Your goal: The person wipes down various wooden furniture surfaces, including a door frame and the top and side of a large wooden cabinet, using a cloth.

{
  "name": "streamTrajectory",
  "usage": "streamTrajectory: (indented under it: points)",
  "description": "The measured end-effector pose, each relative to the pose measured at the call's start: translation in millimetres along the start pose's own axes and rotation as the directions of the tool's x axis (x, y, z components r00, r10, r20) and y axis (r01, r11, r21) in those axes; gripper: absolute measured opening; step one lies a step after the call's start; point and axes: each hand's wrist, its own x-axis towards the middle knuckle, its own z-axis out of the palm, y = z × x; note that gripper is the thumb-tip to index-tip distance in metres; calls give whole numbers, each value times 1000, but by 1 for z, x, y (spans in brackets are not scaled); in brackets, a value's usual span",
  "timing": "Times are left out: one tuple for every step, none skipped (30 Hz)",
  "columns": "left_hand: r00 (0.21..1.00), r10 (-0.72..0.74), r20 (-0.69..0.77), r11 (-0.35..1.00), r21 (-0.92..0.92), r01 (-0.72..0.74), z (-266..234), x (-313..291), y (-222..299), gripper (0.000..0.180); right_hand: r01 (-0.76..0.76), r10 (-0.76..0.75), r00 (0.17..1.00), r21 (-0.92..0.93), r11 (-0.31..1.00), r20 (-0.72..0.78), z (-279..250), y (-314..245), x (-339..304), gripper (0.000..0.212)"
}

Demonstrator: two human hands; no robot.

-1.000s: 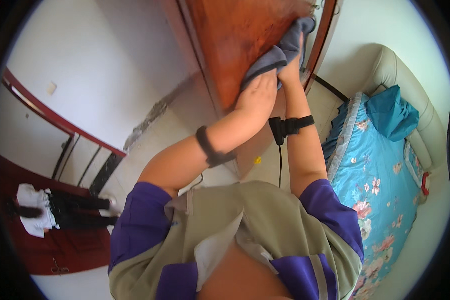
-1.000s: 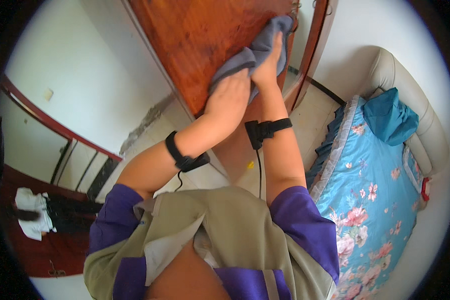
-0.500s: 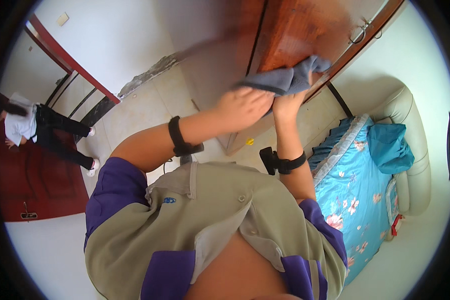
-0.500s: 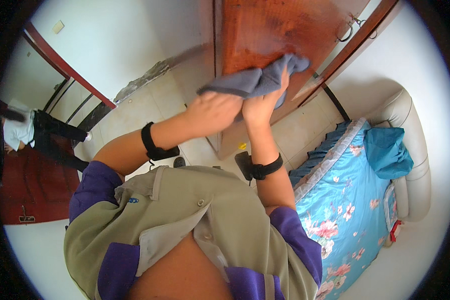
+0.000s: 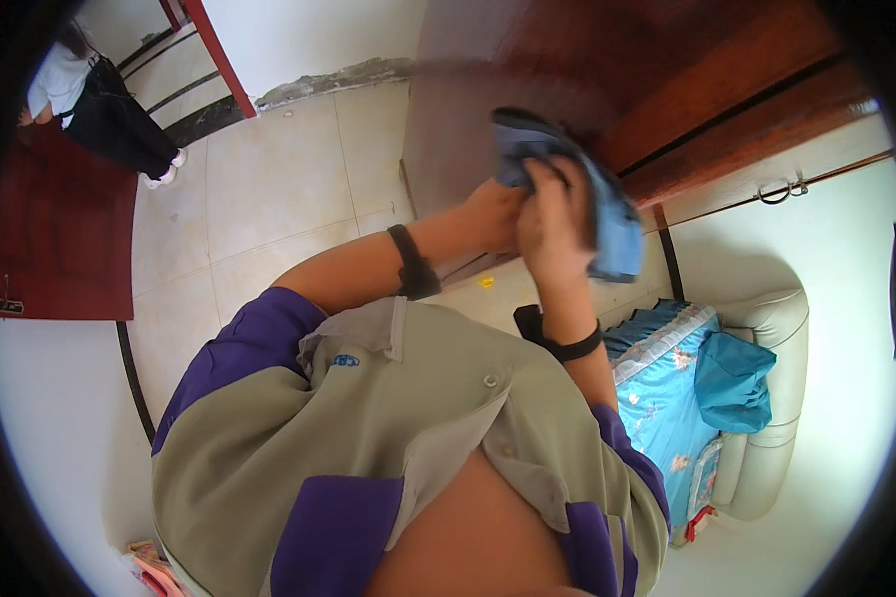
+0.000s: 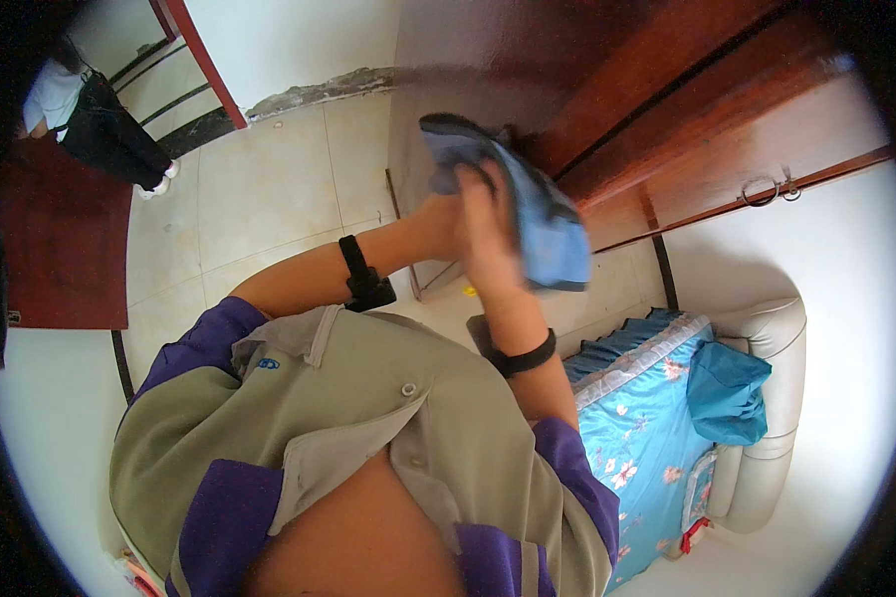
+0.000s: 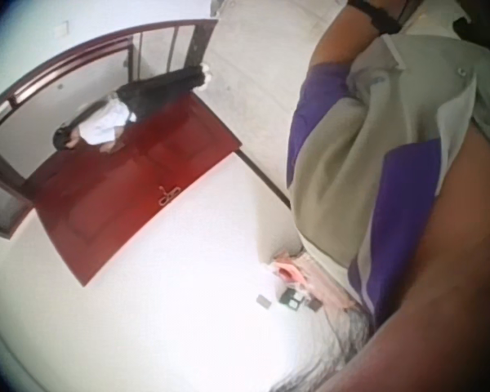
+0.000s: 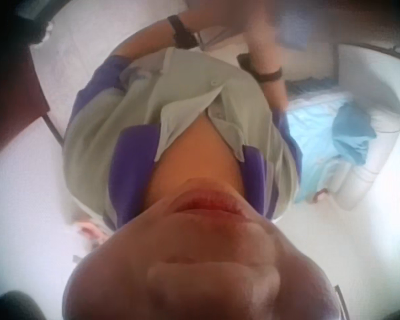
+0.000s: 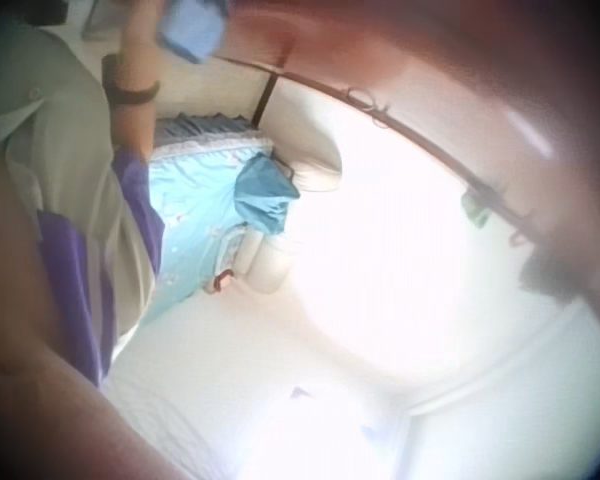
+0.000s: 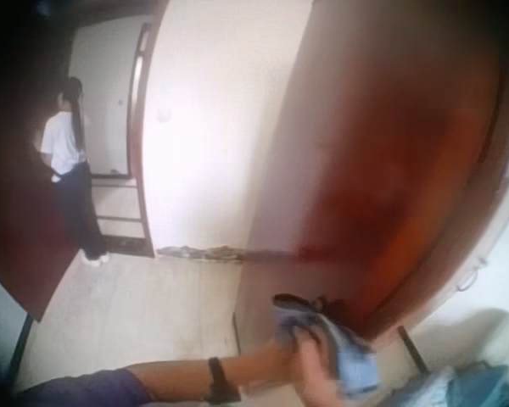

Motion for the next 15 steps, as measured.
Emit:
streamTrajectory:
  points:
    - [992,-89,91,993,-64,95,2,-9,-7,41,-166,159,979,42,985,128,13,-3,-5,29]
    - [967,-178,181,974,-110,200,4,-19,-14,42,-176,183,955,-52,983,233,24,0,-15,30]
    - [995,-87,53,995,-36,89,13,-31,-27,44,-157,198,920,-145,977,339,36,2,-25,32]
    - [1000,-31,-6,1000,3,31,20,-37,-40,45,41,111,895,-325,945,433,51,13,-43,39]
    - [998,26,-62,999,47,-24,27,-42,-52,47,-135,276,845,-317,939,457,65,23,-49,41]
    - [993,96,-65,980,183,-83,26,-44,-61,47,-303,429,771,-321,898,472,74,20,-43,44]
    - [984,166,-58,939,316,-139,26,-44,-70,47,-156,334,776,-350,924,535,70,20,-38,44]
    - [984,168,-61,939,313,-141,26,-42,-80,47,-7,243,765,-369,930,597,67,19,-32,44]
    - [997,-19,77,979,202,3,21,-37,-80,45,164,66,883,-438,884,465,66,20,-31,31]
    - [954,-187,234,980,115,164,11,-31,-80,42,199,15,903,-449,871,429,70,25,-21,30]
    - [953,-178,243,982,109,156,2,-22,-80,42,232,-36,918,-462,856,394,74,31,-10,29]
    - [984,-114,140,990,103,100,-9,-5,-79,41,27,95,945,-366,930,312,73,25,10,29]
    - [992,-73,107,989,134,58,-20,15,-81,41,65,45,962,-381,922,271,68,22,29,29]
    - [997,-26,77,987,163,14,-29,37,-81,41,59,13,982,-369,928,190,63,22,47,31]
    - [994,-14,108,973,229,-11,-41,60,-83,43,79,0,982,-413,907,188,56,20,67,33]
